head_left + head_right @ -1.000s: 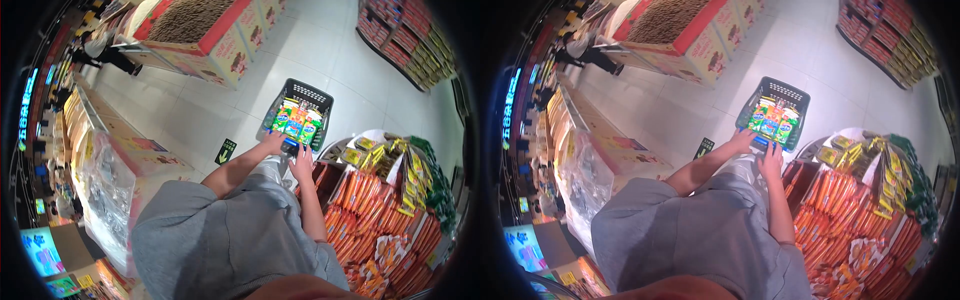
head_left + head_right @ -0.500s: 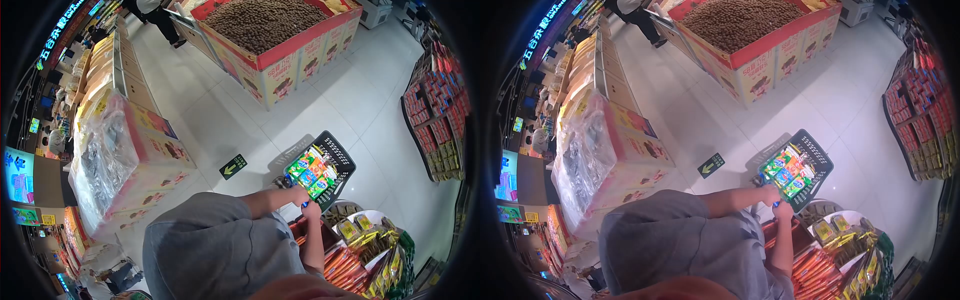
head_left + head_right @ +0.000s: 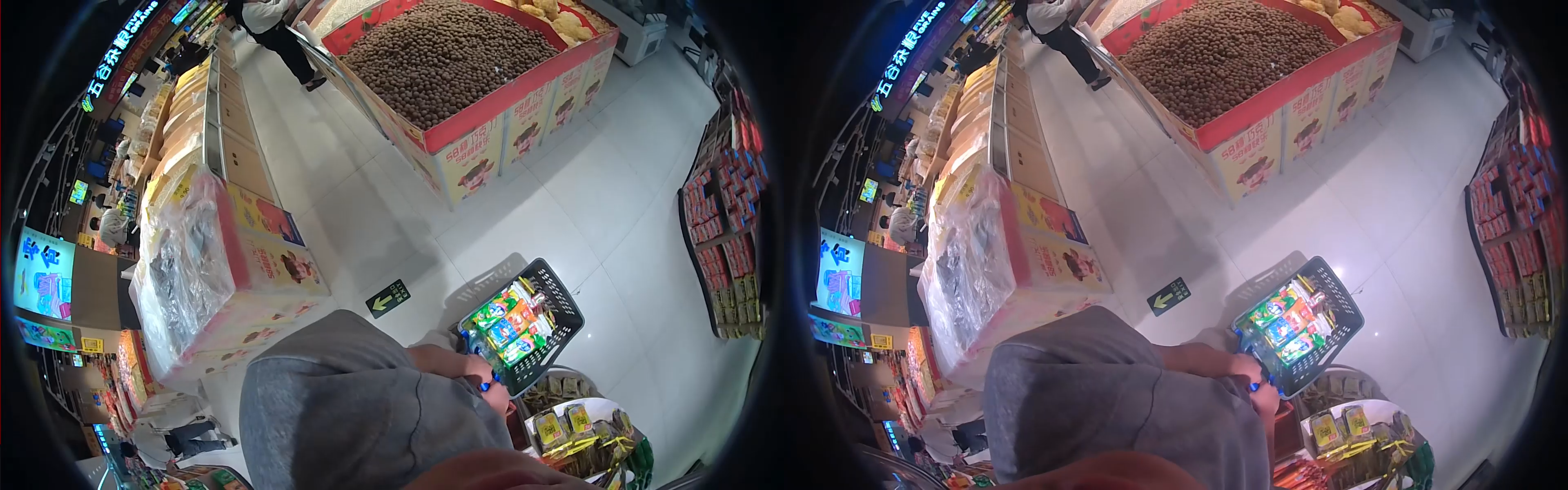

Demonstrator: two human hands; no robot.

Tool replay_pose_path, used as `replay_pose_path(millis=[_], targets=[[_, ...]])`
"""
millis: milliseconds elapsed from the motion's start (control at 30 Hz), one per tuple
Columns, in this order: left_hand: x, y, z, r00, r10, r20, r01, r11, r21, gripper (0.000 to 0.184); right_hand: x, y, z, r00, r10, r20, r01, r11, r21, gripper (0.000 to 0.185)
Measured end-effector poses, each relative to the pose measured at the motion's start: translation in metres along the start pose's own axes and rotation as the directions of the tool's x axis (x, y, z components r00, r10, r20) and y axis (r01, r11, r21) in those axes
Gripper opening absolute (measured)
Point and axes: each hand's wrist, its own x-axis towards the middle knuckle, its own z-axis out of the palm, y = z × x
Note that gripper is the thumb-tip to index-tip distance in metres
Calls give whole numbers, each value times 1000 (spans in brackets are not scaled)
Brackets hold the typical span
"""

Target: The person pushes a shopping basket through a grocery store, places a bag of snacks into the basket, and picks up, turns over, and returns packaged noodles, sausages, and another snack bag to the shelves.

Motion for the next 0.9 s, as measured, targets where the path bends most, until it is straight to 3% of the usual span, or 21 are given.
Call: replay_pose_path(millis=[67, 100, 233, 333, 367, 500, 567, 667, 767, 900], targets=[[-5, 2, -15, 993, 110, 35, -111, 994, 20, 24, 13, 9, 0, 997, -3, 80, 3, 1000, -9, 45], [5, -13, -1, 991, 129, -26, -130, 992, -1, 24, 19, 14, 2, 997, -18, 75, 17, 1000, 11, 44], [9, -3, -38, 989, 143, 23, -144, 987, 71, 26, 41, 41, 7, 988, -151, 8, 150, 985, 82, 40], [30, -6, -53, 995, 93, 22, -95, 989, 117, 28, 44, 41, -8, 933, -248, -261, 276, 958, 73, 43], [45, -14, -52, 994, 85, 70, -91, 993, 79, 30, 47, 41, -19, 947, -225, -228, 243, 968, 53, 45], [77, -27, -71, 981, 192, -9, -189, 971, 148, 33, 81, 39, -67, 981, -192, 7, 189, 970, 154, 49], [84, -36, -76, 977, 211, -24, -203, 963, 179, 35, 94, 40, -75, 976, -215, -27, 216, 960, 179, 48], [75, -7, -151, 982, 60, 178, -107, 958, 265, 34, 109, 36, -91, 975, -206, -82, 220, 946, 238, 47], [97, -24, -166, 975, 101, 197, -166, 921, 352, 28, 126, 31, -103, 974, -169, -150, 201, 952, 230, 44], [122, -28, -217, 941, 182, 287, -268, 916, 298, 30, 137, 20, -142, 978, -125, -166, 175, 925, 337, 36]])
